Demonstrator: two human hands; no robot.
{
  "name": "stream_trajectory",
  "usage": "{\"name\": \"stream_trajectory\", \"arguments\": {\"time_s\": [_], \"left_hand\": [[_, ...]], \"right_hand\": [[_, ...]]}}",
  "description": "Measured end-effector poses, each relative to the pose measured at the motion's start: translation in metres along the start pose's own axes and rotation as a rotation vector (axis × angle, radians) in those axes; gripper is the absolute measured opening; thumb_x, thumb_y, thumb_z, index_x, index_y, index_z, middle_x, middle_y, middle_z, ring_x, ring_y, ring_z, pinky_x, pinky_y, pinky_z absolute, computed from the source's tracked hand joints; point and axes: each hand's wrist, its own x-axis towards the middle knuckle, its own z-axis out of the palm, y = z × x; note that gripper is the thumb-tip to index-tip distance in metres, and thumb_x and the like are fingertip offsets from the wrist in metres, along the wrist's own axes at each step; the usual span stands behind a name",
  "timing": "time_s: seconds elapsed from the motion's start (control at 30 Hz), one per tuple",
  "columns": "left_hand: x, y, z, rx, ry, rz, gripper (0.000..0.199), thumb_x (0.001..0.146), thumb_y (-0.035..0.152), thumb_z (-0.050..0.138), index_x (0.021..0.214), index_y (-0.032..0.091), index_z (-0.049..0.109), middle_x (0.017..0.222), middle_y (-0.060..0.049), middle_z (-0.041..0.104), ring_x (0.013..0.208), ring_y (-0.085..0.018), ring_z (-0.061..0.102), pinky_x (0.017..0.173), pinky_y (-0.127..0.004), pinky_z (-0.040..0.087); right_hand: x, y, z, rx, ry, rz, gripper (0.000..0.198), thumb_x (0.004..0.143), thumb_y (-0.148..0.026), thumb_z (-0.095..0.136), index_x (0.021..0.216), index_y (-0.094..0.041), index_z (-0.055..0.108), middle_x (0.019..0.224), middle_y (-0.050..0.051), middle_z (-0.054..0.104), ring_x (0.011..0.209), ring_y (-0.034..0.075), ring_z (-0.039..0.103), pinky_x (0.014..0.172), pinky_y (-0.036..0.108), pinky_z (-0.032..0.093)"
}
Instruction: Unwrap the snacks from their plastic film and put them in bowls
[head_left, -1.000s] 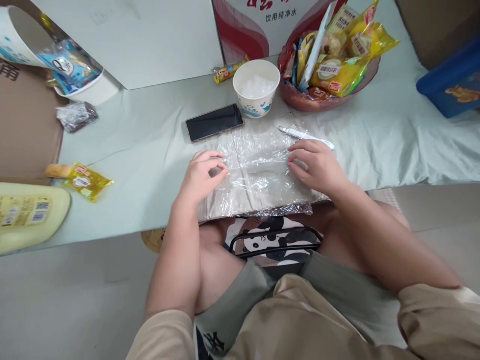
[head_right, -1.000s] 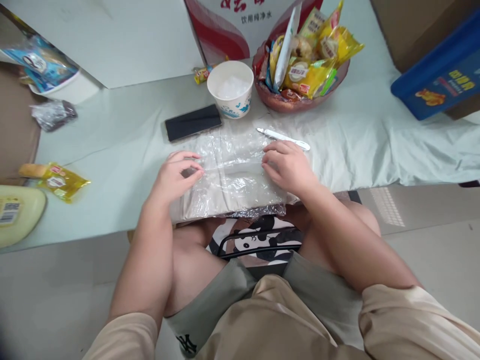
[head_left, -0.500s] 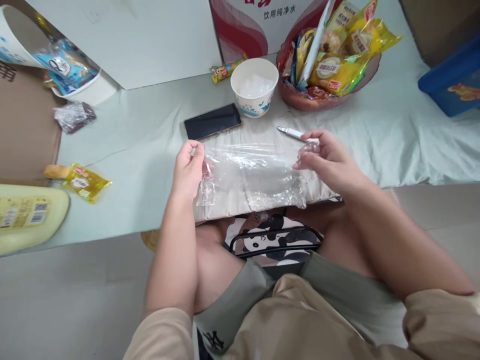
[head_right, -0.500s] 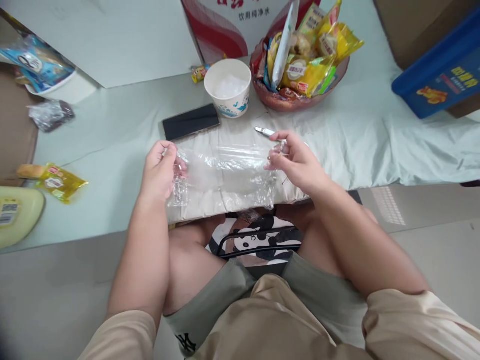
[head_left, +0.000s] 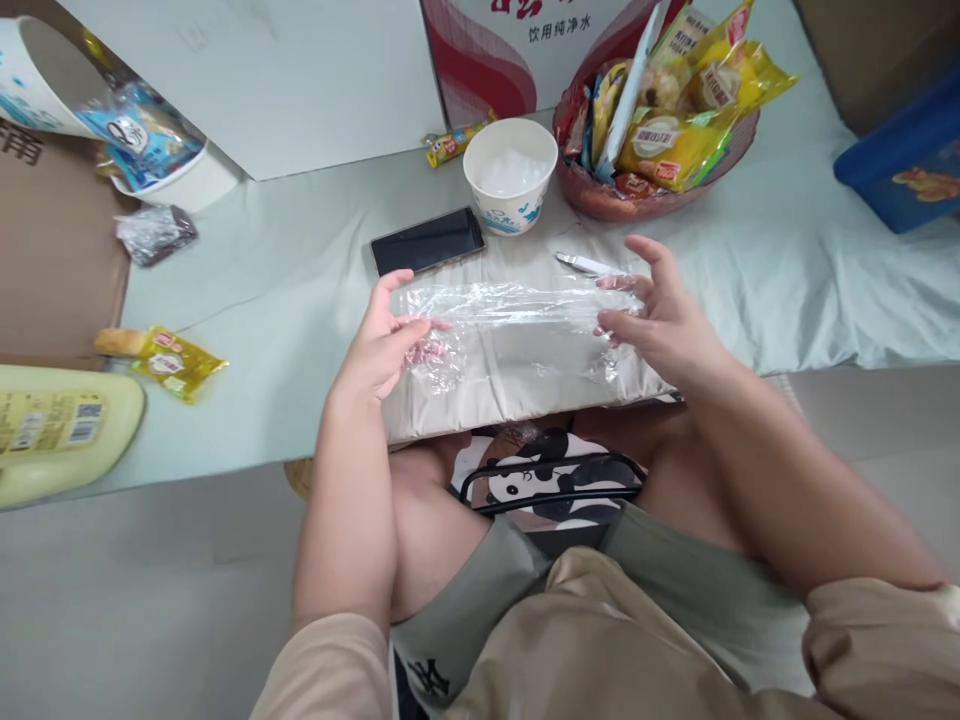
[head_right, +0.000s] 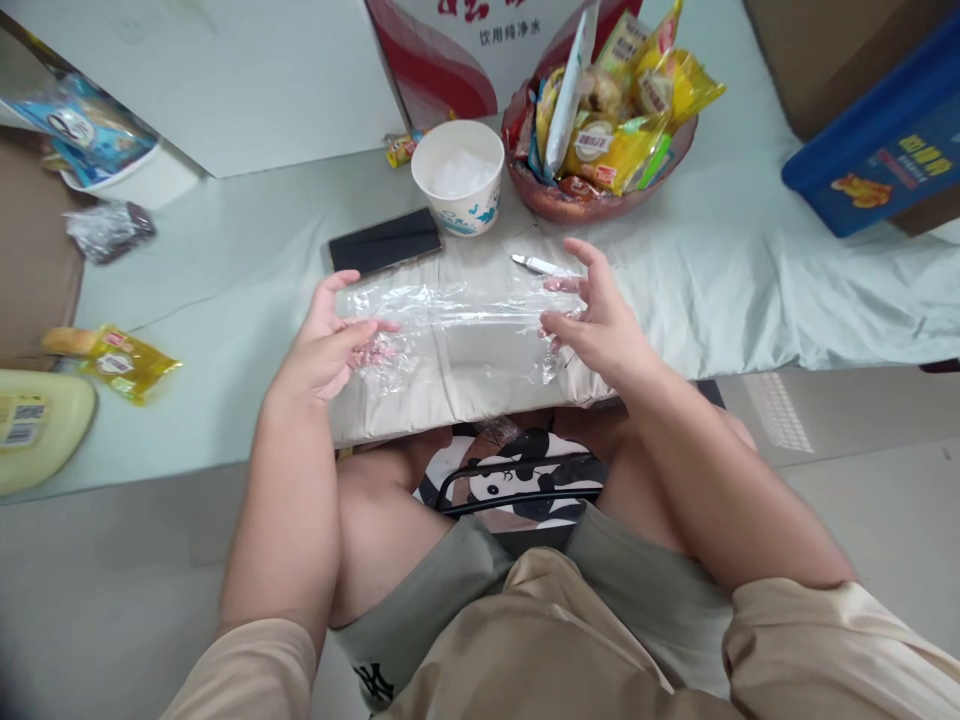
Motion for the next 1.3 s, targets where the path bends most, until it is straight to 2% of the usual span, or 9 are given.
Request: {"name": "stream_trajectory", "arguments": {"time_s": [0.13, 0.27, 0.4, 0.67, 0.83, 0.97, 1.07, 1.17, 1.3], "left_hand": [[0.004, 0.003, -0.003, -0.158, 0.067, 0.044, 0.058, 0.08, 0.026, 0.072, 0.133, 0.033, 0.048, 0.087, 0.0, 0.072, 0.044, -0.008, 0.053, 0.039, -0.02, 0.034], [0.009, 0.007, -0.001, -0.16, 0.046, -0.045, 0.04, 0.073, 0.018, 0.069, 0.111, 0.027, 0.057, 0.081, 0.002, 0.071, 0.038, -0.002, 0.039, 0.035, -0.016, 0.025], [0.003, 0.013, 0.004, -0.15, -0.151, -0.02, 0.04, 0.071, 0.018, 0.071, 0.109, 0.024, 0.06, 0.078, 0.001, 0.073, 0.032, 0.0, 0.029, 0.031, -0.017, 0.017], [-0.009, 0.014, 0.021, -0.252, -0.55, 0.046, 0.039, 0.071, 0.028, 0.08, 0.104, 0.026, 0.059, 0.068, 0.003, 0.072, 0.028, -0.001, 0.028, 0.03, -0.017, 0.017], [0.003, 0.009, 0.02, -0.4, -0.389, 0.109, 0.041, 0.073, 0.026, 0.081, 0.107, 0.026, 0.058, 0.073, 0.004, 0.073, 0.029, -0.001, 0.03, 0.029, -0.018, 0.019], [0.009, 0.006, 0.014, -0.392, -0.318, 0.1, 0.038, 0.076, 0.022, 0.077, 0.11, 0.025, 0.06, 0.077, 0.003, 0.071, 0.031, -0.001, 0.034, 0.031, -0.016, 0.02], [0.008, 0.005, 0.015, -0.377, -0.328, 0.068, 0.037, 0.077, 0.021, 0.075, 0.111, 0.025, 0.061, 0.078, 0.003, 0.069, 0.032, 0.0, 0.033, 0.033, -0.015, 0.021], [0.005, 0.005, 0.022, -0.412, -0.417, 0.053, 0.037, 0.077, 0.023, 0.076, 0.11, 0.025, 0.061, 0.076, 0.003, 0.07, 0.031, 0.001, 0.03, 0.032, -0.014, 0.02], [0.005, 0.007, 0.029, -0.402, -0.547, 0.01, 0.046, 0.075, 0.028, 0.082, 0.115, 0.027, 0.059, 0.079, 0.002, 0.073, 0.029, 0.001, 0.028, 0.029, -0.015, 0.018]], "right_hand": [[-0.005, -0.007, -0.012, 0.012, -0.056, 0.012, 0.085, 0.078, -0.028, 0.079, 0.154, -0.037, 0.04, 0.122, 0.006, 0.069, 0.071, 0.017, 0.07, 0.05, 0.027, 0.052], [-0.004, -0.017, -0.018, -0.17, 0.221, -0.08, 0.034, 0.081, -0.023, 0.073, 0.115, -0.024, 0.068, 0.096, 0.004, 0.07, 0.063, 0.013, 0.059, 0.056, 0.03, 0.048], [0.002, -0.023, -0.014, 0.012, 0.362, -0.252, 0.006, 0.088, -0.029, 0.067, 0.091, -0.024, 0.067, 0.073, 0.0, 0.059, 0.061, 0.014, 0.054, 0.06, 0.031, 0.047], [0.019, -0.032, 0.003, 0.159, -0.008, -0.335, 0.031, 0.09, -0.05, 0.069, 0.11, -0.027, 0.066, 0.108, 0.004, 0.068, 0.109, 0.023, 0.068, 0.102, 0.046, 0.056], [0.004, -0.031, 0.013, -0.087, -0.487, -0.439, 0.077, 0.082, -0.045, 0.081, 0.15, -0.027, 0.05, 0.152, 0.011, 0.054, 0.144, 0.036, 0.05, 0.123, 0.058, 0.038], [-0.011, -0.023, 0.014, -0.35, -0.632, -0.367, 0.103, 0.08, -0.042, 0.082, 0.166, -0.03, 0.027, 0.171, 0.01, 0.032, 0.16, 0.043, 0.02, 0.13, 0.065, 0.02], [-0.008, -0.025, 0.012, -0.269, -0.602, -0.404, 0.108, 0.082, -0.053, 0.08, 0.168, -0.029, 0.021, 0.173, 0.011, 0.026, 0.161, 0.041, 0.02, 0.131, 0.063, 0.021], [0.004, -0.029, 0.017, -0.12, -0.486, -0.42, 0.103, 0.081, -0.059, 0.079, 0.165, -0.026, 0.028, 0.168, 0.014, 0.036, 0.155, 0.036, 0.035, 0.126, 0.055, 0.034], [0.011, -0.038, 0.034, -0.074, -0.604, -0.309, 0.054, 0.083, -0.046, 0.076, 0.128, -0.016, 0.064, 0.114, 0.011, 0.073, 0.102, 0.025, 0.07, 0.094, 0.041, 0.056]]}}
